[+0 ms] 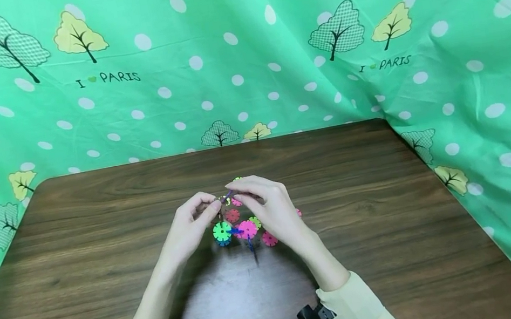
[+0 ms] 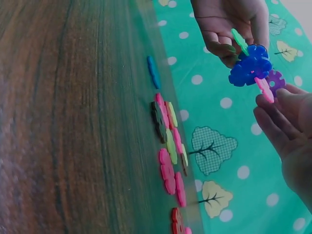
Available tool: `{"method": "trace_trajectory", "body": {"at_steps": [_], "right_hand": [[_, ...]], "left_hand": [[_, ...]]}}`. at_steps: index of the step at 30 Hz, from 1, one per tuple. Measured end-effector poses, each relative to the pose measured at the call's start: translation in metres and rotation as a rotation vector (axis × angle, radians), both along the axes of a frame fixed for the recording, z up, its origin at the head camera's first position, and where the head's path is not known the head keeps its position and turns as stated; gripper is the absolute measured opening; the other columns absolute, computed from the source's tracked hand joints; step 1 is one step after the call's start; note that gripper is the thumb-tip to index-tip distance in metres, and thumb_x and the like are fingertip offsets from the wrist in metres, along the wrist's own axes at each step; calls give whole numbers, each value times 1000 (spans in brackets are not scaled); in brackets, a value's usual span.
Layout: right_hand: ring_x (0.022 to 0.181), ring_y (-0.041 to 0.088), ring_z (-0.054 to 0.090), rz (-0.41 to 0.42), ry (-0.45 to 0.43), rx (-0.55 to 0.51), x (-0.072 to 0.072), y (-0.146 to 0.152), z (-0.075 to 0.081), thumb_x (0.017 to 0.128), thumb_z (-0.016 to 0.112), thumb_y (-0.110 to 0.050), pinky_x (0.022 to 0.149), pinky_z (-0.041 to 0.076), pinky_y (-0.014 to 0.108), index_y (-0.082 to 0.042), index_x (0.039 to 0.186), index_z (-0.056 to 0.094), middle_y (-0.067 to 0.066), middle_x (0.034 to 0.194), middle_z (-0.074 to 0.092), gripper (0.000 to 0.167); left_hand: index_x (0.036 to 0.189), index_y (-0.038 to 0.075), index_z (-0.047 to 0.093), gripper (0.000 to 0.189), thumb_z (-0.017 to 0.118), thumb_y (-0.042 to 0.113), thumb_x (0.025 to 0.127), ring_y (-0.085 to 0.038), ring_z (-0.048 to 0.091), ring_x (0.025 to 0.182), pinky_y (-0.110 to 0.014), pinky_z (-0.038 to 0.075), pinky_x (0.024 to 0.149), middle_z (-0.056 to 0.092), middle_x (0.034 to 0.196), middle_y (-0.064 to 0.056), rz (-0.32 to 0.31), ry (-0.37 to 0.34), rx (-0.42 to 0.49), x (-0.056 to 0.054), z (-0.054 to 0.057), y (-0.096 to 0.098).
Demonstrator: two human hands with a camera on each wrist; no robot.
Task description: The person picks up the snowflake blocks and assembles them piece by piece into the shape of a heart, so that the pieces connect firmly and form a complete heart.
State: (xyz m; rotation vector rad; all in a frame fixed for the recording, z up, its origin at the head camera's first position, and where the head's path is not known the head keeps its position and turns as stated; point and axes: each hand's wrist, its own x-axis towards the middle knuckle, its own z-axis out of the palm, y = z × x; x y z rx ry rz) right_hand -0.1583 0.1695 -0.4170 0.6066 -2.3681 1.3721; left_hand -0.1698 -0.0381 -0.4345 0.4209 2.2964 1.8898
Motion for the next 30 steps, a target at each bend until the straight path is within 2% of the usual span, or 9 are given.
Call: {"method": "trace_trajectory", "body": {"at_steps": [4, 8, 14, 19, 24, 30], "right_hand": [[103, 16, 73, -19, -44, -26, 0, 4, 0, 96, 71, -8, 84, 58, 18, -10, 118, 77, 4, 116, 77, 23], [105, 22, 73, -24, -78, -12, -1, 12, 0, 97, 71, -11, 86, 58, 18, -11, 120, 76, 5, 117, 76, 24], [106, 15, 73, -8, -132, 81, -8, 24, 0, 97, 72, -14, 85, 61, 26, -15, 124, 74, 0, 119, 75, 27], [109, 19, 72, 15, -167, 170, -11, 37, 1, 96, 73, -14, 87, 61, 31, -19, 127, 73, 1, 123, 75, 31], [111, 24, 72, 48, -195, 266, -15, 47, 2, 95, 74, -13, 88, 61, 36, -18, 126, 73, 5, 124, 75, 31], [107, 22, 70, 113, -263, 355, -20, 53, 4, 94, 75, -11, 90, 60, 46, -12, 126, 72, 8, 123, 74, 32]], "left_hand": [[108, 7, 68, 15, 62, 20, 103, -12, 67, 83, -30, 55, 83, 75, 98, -15, 15, 2, 11, -1, 0, -2], [109, 6, 69, 16, 61, 19, 104, -10, 66, 84, -28, 54, 83, 75, 97, -13, 59, 14, 7, -3, 1, -4], [107, 7, 70, 16, 61, 19, 104, -12, 62, 82, -25, 51, 79, 72, 91, -10, 144, 6, 13, -5, 3, -10], [106, 6, 70, 16, 62, 19, 104, -13, 56, 79, -25, 47, 76, 67, 85, -8, 187, 8, 27, -6, 4, -13], [106, 5, 70, 17, 61, 19, 104, -11, 53, 76, -24, 45, 73, 63, 81, -6, 201, 7, 47, -6, 6, -14], [106, 4, 69, 19, 60, 20, 105, -11, 53, 76, -24, 45, 73, 65, 83, -7, 200, 12, 53, -5, 8, -14]]}}
